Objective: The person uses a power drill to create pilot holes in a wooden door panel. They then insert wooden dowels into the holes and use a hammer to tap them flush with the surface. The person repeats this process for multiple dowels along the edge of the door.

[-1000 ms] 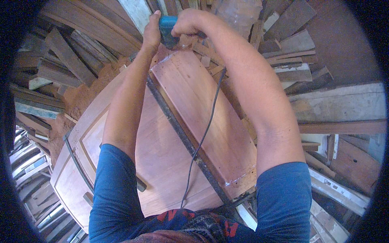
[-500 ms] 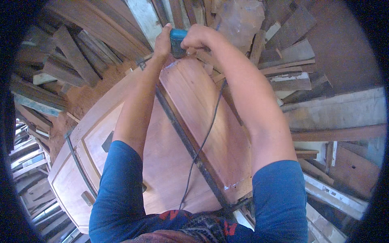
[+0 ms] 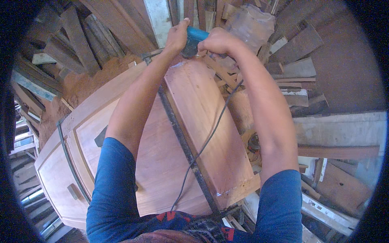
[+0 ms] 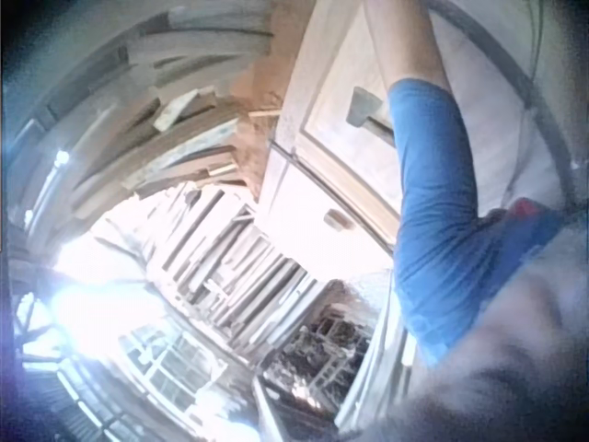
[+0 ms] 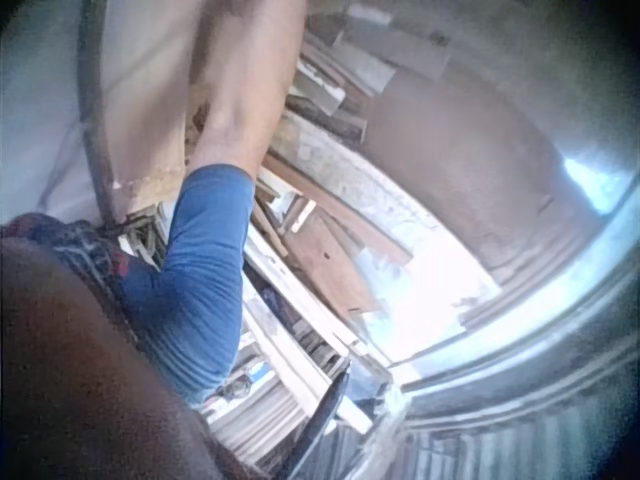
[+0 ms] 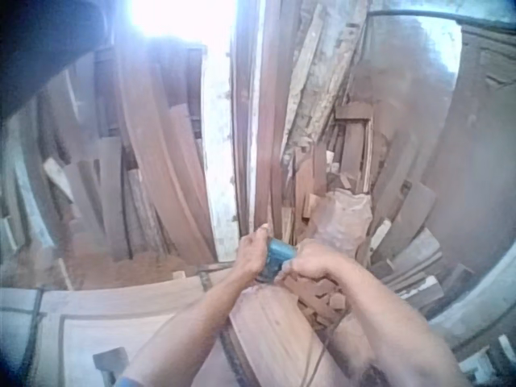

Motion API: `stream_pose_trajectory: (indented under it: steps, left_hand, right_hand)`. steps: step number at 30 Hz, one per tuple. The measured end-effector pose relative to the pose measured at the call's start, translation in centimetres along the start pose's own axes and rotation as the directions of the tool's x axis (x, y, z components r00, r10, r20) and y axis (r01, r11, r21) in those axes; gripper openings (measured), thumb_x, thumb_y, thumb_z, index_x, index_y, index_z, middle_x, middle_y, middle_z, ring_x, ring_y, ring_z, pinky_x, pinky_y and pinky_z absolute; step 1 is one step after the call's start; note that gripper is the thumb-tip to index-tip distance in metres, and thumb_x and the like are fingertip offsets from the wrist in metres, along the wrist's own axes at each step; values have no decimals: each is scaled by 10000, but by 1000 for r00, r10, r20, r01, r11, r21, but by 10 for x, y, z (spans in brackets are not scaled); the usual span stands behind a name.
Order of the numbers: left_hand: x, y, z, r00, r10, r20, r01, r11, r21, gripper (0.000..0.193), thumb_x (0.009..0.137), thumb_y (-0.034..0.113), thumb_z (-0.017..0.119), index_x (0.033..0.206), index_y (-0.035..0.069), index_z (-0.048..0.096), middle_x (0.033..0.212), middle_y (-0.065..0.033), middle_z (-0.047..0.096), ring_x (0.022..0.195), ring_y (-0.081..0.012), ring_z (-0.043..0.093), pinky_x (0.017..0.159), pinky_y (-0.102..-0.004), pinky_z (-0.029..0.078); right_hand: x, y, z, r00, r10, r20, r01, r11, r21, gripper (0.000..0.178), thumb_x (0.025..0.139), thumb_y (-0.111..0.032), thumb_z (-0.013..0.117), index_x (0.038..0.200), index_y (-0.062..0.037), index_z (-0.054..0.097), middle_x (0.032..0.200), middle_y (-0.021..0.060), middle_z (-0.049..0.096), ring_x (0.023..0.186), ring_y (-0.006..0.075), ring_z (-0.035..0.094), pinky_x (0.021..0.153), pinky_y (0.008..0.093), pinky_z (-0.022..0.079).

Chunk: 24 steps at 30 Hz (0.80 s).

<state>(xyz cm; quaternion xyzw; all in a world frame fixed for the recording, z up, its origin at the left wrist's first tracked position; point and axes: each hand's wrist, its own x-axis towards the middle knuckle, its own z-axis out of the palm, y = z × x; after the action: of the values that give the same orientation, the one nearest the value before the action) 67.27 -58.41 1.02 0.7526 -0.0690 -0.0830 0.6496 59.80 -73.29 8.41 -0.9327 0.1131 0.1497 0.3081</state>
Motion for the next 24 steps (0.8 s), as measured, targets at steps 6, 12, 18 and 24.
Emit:
stream_pose_trajectory:
  steps: [6,12,18,24]
  left_hand:
    - [5,29,-2,987,149,-63,-154,985,-75,692,941,585,506,846,-66,723,786,-230,710,806,-345,702,821,-449,533]
    - [-38,93,-53,804,573,160,-583,812,22,568,998,491,462,1085,-17,701,887,-296,690,877,-367,707,823,-467,498]
    - [-189,119,-145,886,99,454,-400,658,638,635,908,558,564,773,-45,713,733,-268,684,753,-446,691,750,-507,557]
    - [-325,35,-222,705,-378,600,-542,259,800,560,897,554,574,749,43,751,788,-202,720,823,-366,705,801,-486,516]
  right_hand:
    - [-25,-27,-30,997,-58,-54,55,997,-59,308,803,-316,798,757,-48,656,595,16,561,465,127,510,455,310,412]
    - [-121,-65,-36,971,-239,-23,239,948,210,411,868,-433,750,950,-41,657,781,24,643,680,120,638,629,294,500]
    - [-243,-4,46,945,-279,173,138,816,561,719,912,-377,746,1469,13,512,1019,41,683,1014,150,645,959,319,495]
    - [-328,54,143,913,-22,407,-204,839,505,447,952,-150,712,1353,16,608,924,-4,657,907,103,612,871,279,492]
